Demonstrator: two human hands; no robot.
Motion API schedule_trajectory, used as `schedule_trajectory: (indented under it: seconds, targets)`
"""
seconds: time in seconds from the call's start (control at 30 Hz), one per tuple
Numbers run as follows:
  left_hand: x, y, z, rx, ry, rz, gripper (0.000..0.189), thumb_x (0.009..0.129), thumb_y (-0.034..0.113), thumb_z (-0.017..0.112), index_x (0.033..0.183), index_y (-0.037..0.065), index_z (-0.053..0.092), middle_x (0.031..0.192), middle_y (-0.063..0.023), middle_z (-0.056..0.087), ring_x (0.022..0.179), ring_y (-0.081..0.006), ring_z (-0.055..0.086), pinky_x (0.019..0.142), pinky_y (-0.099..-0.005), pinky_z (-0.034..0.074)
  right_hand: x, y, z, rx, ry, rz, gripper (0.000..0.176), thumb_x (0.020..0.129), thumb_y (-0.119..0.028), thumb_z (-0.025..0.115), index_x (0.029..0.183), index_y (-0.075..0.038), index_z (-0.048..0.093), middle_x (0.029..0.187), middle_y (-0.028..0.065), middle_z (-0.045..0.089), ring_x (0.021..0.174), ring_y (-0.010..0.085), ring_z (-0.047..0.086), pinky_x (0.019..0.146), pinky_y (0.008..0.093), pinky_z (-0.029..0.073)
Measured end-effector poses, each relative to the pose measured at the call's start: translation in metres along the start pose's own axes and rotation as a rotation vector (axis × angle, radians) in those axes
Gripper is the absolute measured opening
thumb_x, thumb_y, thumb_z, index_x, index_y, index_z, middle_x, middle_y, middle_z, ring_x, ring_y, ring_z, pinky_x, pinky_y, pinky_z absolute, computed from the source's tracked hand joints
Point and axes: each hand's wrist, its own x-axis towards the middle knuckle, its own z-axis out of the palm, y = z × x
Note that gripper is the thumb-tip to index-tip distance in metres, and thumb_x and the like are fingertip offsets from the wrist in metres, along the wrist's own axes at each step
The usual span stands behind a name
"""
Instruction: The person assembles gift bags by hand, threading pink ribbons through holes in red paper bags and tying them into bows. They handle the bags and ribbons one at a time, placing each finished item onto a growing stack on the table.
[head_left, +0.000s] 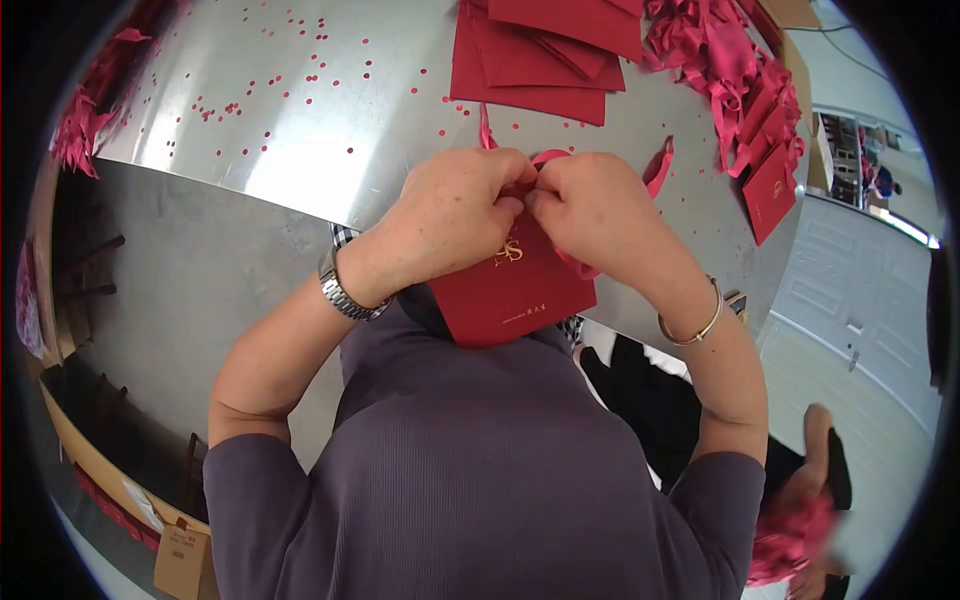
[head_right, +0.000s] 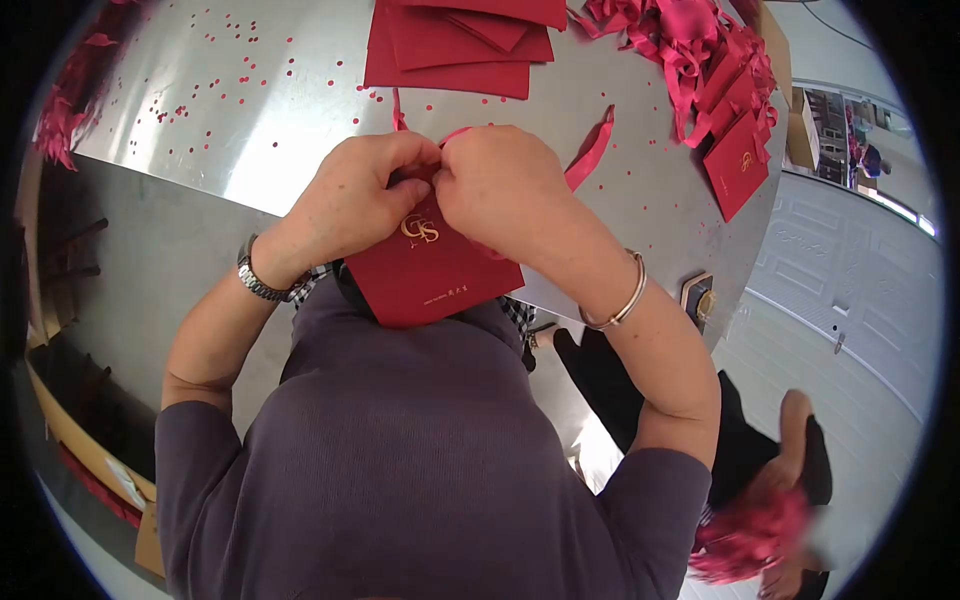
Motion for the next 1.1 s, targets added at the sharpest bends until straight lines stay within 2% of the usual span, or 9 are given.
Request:
schedule_trajectory:
  seconds: [0.07, 0.2, 0.43, 0.6, 0.67, 0.77, 0.9, 0.97, 1.1]
  targets:
    - [0.000, -0.004, -0.003, -0.075, 0.015, 0.033, 0.021, 0.086, 0.002, 0.059, 0.106, -0.001, 0.065, 0.091, -0.0119, 0.069, 0.086, -0.0191, 0.066, 0.079, -0.0299, 0.051, -0.001, 0.005, 0.009, -0.334, 0.222, -0.242, 0.018, 0.084, -0.018, 0.060, 0.079, -0.002, 0.066, 0.070, 0.0163, 0.064, 0.066, 0.0332, 0.064, 0.062, 0.0456, 0.051]
    - [0.013, -0.009, -0.024, -0.420, -0.206, -0.166, 0.021, 0.090, 0.006, 0.057, 0.108, 0.000, 0.066, 0.091, -0.0059, 0.069, 0.086, -0.0105, 0.062, 0.082, -0.0265, 0.049, -0.020, 0.001, 0.013, -0.244, 0.300, -0.353, 0.017, 0.084, -0.019, 0.063, 0.077, -0.003, 0.064, 0.070, 0.0142, 0.064, 0.066, 0.0325, 0.064, 0.060, 0.0453, 0.050]
    - [0.023, 0.000, -0.028, -0.051, -0.310, 0.087, 0.013, 0.087, 0.005, 0.059, 0.097, 0.000, 0.067, 0.083, -0.0112, 0.069, 0.079, -0.0191, 0.065, 0.076, -0.0313, 0.050, -0.023, 0.015, 0.023, 0.072, 0.364, -0.276, 0.016, 0.082, -0.019, 0.069, 0.081, -0.003, 0.064, 0.070, 0.0118, 0.063, 0.064, 0.0288, 0.062, 0.059, 0.0386, 0.048]
    - [0.014, -0.005, -0.012, 0.189, 0.001, 0.224, 0.007, 0.083, 0.005, 0.061, 0.088, 0.001, 0.062, 0.075, -0.0183, 0.064, 0.073, -0.0364, 0.063, 0.065, -0.0395, 0.050, -0.017, 0.028, 0.036, 0.266, 0.320, -0.194, 0.018, 0.081, -0.016, 0.071, 0.086, -0.001, 0.065, 0.069, 0.0115, 0.063, 0.062, 0.0219, 0.062, 0.059, 0.0327, 0.048]
    - [0.011, -0.007, -0.020, 0.282, 0.091, 0.156, 0.006, 0.083, 0.005, 0.061, 0.088, 0.001, 0.062, 0.075, -0.0180, 0.064, 0.073, -0.0373, 0.063, 0.065, -0.0400, 0.050, -0.015, 0.028, 0.033, 0.178, 0.243, -0.053, 0.017, 0.079, -0.024, 0.069, 0.085, -0.008, 0.068, 0.074, 0.0093, 0.067, 0.073, 0.0290, 0.066, 0.064, 0.0419, 0.050]
    - [0.003, -0.014, -0.038, 0.341, 0.304, 0.016, 0.008, 0.084, 0.007, 0.059, 0.088, 0.002, 0.062, 0.077, -0.0191, 0.065, 0.075, -0.0382, 0.064, 0.068, -0.0427, 0.051, -0.014, 0.033, 0.028, 0.307, 0.177, -0.088, 0.020, 0.080, -0.018, 0.069, 0.091, -0.002, 0.066, 0.071, 0.0116, 0.064, 0.065, 0.0215, 0.063, 0.062, 0.0338, 0.048]
    - [-0.003, -0.028, -0.052, 0.333, 0.581, -0.126, 0.014, 0.087, 0.011, 0.057, 0.093, 0.002, 0.065, 0.076, -0.0189, 0.065, 0.073, -0.0358, 0.065, 0.069, -0.0413, 0.051, -0.016, 0.033, 0.025, 0.194, 0.183, -0.109, 0.020, 0.081, -0.020, 0.068, 0.090, -0.003, 0.066, 0.074, 0.0128, 0.064, 0.067, 0.0250, 0.062, 0.064, 0.0350, 0.048]
    - [-0.009, -0.028, -0.049, 0.284, 0.555, -0.169, 0.022, 0.086, 0.008, 0.058, 0.106, 0.004, 0.065, 0.083, -0.0182, 0.066, 0.076, -0.0326, 0.065, 0.069, -0.0394, 0.052, -0.016, 0.038, 0.032, 0.164, 0.265, -0.213, 0.019, 0.082, -0.025, 0.066, 0.081, -0.006, 0.063, 0.073, 0.0099, 0.063, 0.070, 0.0308, 0.062, 0.060, 0.0411, 0.047]
    - [-0.031, -0.003, -0.028, 0.414, 0.741, 0.188, 0.044, 0.080, -0.001, 0.062, 0.124, 0.007, 0.059, 0.102, -0.0133, 0.064, 0.090, -0.0302, 0.063, 0.073, -0.0383, 0.052, -0.019, 0.038, 0.039, 0.149, 0.349, -0.267, 0.019, 0.084, -0.024, 0.065, 0.080, -0.006, 0.060, 0.072, 0.0096, 0.062, 0.069, 0.0312, 0.061, 0.059, 0.0418, 0.046]
